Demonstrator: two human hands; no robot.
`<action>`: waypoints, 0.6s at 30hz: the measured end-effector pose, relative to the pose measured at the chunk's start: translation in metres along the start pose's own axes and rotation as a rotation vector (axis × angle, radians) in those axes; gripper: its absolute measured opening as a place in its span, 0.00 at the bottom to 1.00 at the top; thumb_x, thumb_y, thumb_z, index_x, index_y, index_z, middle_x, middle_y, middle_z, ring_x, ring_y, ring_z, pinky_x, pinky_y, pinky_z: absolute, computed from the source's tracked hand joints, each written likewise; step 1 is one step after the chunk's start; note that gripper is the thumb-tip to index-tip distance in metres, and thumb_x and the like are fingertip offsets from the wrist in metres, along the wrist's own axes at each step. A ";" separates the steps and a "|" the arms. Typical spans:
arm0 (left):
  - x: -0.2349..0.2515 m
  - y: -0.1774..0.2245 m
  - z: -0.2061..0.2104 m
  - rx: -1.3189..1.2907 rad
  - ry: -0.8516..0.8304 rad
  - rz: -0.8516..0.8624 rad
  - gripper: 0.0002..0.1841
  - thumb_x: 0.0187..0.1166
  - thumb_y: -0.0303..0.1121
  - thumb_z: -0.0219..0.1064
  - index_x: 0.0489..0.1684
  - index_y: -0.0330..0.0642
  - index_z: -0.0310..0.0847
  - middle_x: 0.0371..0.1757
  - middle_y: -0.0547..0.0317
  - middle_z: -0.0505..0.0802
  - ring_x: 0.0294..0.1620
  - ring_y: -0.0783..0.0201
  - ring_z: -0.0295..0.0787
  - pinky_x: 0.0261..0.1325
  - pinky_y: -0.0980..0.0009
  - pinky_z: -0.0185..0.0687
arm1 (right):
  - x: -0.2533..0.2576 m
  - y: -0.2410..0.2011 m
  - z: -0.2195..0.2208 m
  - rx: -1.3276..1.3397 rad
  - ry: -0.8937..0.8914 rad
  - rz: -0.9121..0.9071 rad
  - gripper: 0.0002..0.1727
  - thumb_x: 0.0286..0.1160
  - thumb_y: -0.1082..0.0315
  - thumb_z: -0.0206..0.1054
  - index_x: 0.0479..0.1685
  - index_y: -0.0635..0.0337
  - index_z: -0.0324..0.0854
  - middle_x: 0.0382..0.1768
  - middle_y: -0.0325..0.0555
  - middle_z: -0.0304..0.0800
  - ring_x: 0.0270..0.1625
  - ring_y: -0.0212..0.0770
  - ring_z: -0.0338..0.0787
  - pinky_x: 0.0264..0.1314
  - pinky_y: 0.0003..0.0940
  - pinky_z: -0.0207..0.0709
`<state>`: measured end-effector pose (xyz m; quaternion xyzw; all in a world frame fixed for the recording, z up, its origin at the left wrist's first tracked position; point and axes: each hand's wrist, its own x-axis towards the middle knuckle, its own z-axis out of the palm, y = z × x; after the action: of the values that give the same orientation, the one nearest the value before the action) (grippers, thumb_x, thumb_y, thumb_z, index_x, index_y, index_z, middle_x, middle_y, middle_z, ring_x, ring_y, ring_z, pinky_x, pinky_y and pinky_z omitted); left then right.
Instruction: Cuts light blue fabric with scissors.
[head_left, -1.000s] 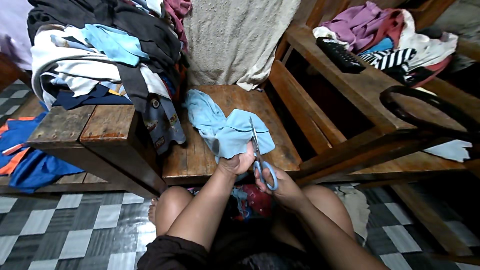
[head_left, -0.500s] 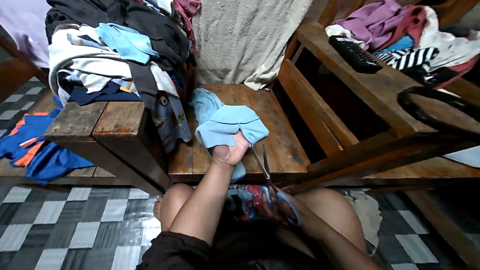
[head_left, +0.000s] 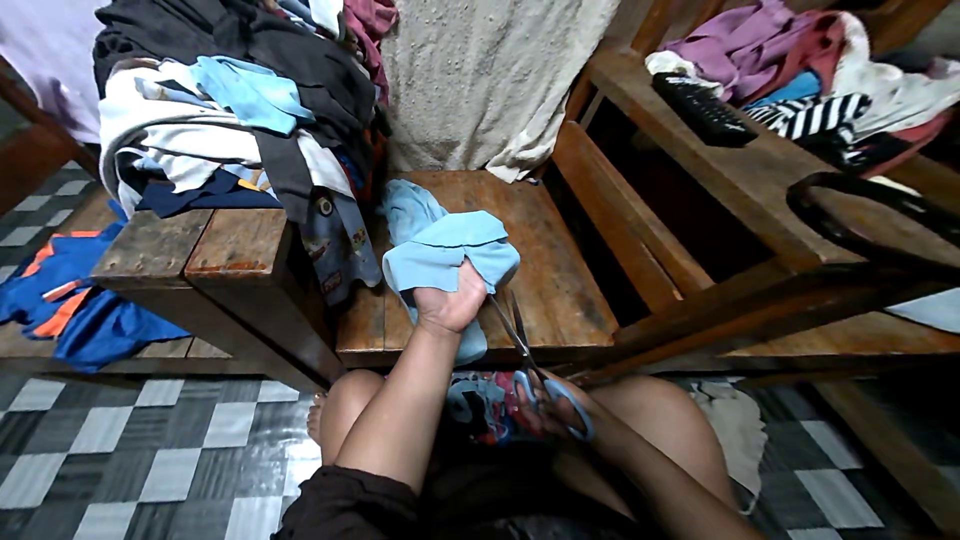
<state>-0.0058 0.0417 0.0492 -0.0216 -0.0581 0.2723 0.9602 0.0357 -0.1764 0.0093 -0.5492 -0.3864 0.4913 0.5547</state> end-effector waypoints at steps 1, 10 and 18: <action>0.001 0.001 -0.002 0.016 -0.006 -0.007 0.33 0.81 0.68 0.48 0.59 0.50 0.83 0.58 0.54 0.92 0.63 0.54 0.88 0.67 0.54 0.83 | 0.001 0.002 -0.001 0.011 -0.004 -0.019 0.33 0.65 0.24 0.62 0.45 0.44 0.77 0.27 0.21 0.80 0.27 0.16 0.77 0.30 0.12 0.71; 0.002 0.007 -0.008 0.055 -0.057 -0.083 0.34 0.76 0.71 0.51 0.57 0.52 0.84 0.56 0.55 0.92 0.61 0.56 0.89 0.63 0.56 0.85 | 0.016 0.011 -0.015 0.055 -0.070 -0.108 0.33 0.66 0.23 0.60 0.46 0.43 0.77 0.29 0.20 0.80 0.29 0.15 0.77 0.31 0.11 0.70; 0.000 -0.004 -0.022 0.040 0.172 0.086 0.36 0.86 0.64 0.31 0.47 0.53 0.86 0.44 0.58 0.95 0.48 0.60 0.94 0.51 0.60 0.90 | 0.022 0.009 -0.014 0.105 -0.190 -0.078 0.32 0.68 0.24 0.61 0.45 0.43 0.78 0.29 0.20 0.81 0.27 0.14 0.76 0.30 0.11 0.69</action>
<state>-0.0008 0.0386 0.0274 -0.0284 0.0312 0.3117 0.9493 0.0531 -0.1596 -0.0037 -0.4550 -0.4321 0.5386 0.5623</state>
